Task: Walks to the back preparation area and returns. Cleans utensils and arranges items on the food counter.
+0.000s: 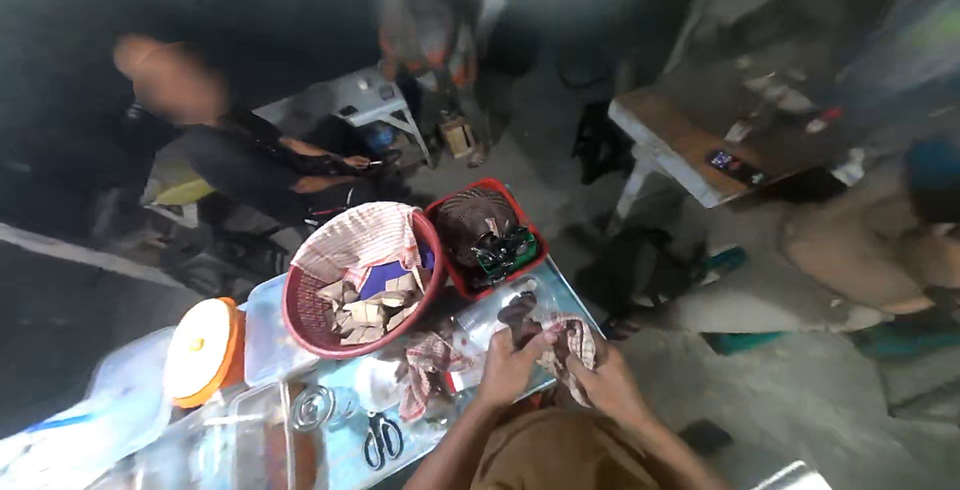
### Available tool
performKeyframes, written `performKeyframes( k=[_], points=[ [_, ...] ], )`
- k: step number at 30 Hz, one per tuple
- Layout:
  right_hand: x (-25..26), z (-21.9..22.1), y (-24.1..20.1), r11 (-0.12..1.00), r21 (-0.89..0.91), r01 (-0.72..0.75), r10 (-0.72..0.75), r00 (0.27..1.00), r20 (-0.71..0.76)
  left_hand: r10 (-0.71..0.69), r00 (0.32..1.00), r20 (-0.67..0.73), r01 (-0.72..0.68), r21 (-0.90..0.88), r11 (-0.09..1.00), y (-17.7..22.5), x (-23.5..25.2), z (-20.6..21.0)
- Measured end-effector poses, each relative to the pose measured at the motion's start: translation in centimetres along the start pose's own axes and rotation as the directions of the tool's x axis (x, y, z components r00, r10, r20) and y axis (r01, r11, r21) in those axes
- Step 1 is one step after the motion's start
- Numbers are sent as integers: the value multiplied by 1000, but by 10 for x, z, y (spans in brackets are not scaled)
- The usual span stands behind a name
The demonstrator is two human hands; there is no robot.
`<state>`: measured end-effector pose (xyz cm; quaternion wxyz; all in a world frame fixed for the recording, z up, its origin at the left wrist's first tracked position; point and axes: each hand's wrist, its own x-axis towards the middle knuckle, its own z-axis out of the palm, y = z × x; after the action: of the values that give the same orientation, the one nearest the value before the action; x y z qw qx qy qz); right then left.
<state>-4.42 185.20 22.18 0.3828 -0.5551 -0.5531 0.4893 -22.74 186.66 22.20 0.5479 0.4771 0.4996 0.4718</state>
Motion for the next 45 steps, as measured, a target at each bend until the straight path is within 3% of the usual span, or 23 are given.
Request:
performKeyframes(
  k=[3,7,9,13,15,19,21,23,29,33,36,39,42,45],
  points=[
    [2,-1,8,1000,-1,-10,10,998,-65,-72,983,170,73,-1,997,1,14,-13],
    [4,-7,13,997,-53,-60,57,997,-44,92,970,226,-171,357,919,-2,25,-11],
    [3,-11,17,998,-24,-65,65,998,-21,168,955,245,-265,445,856,-6,28,-6],
    [8,-16,28,996,-34,-85,84,996,-25,135,990,41,-140,383,913,14,64,-16],
    [9,-19,35,992,-87,-95,88,993,-75,171,985,-33,-139,442,886,34,92,-30],
    [9,-28,53,987,-6,-161,157,971,-178,424,896,-132,-190,748,636,70,147,-49],
    [5,-34,55,980,54,-189,196,961,-197,569,821,-43,-287,831,476,75,169,-49],
    [1,-38,54,974,98,-204,221,951,-218,612,789,59,-340,871,355,69,186,-46],
    [-9,-49,65,970,155,-188,227,929,-293,448,883,137,-269,931,245,23,208,-36],
    [-12,-56,68,964,165,-209,252,915,-316,92,993,69,-87,973,213,14,207,-30],
    [-11,-56,68,963,185,-195,247,916,-317,50,998,24,-37,959,281,25,194,-25],
    [-6,-53,66,945,270,-182,260,923,-285,105,994,-26,-36,833,553,41,169,-23],
    [3,-45,52,846,503,-175,325,917,-229,41,999,-11,-31,468,883,42,135,-24],
    [21,-39,28,672,725,-154,357,924,-135,-38,999,11,37,113,993,51,93,-14]
  ],
)
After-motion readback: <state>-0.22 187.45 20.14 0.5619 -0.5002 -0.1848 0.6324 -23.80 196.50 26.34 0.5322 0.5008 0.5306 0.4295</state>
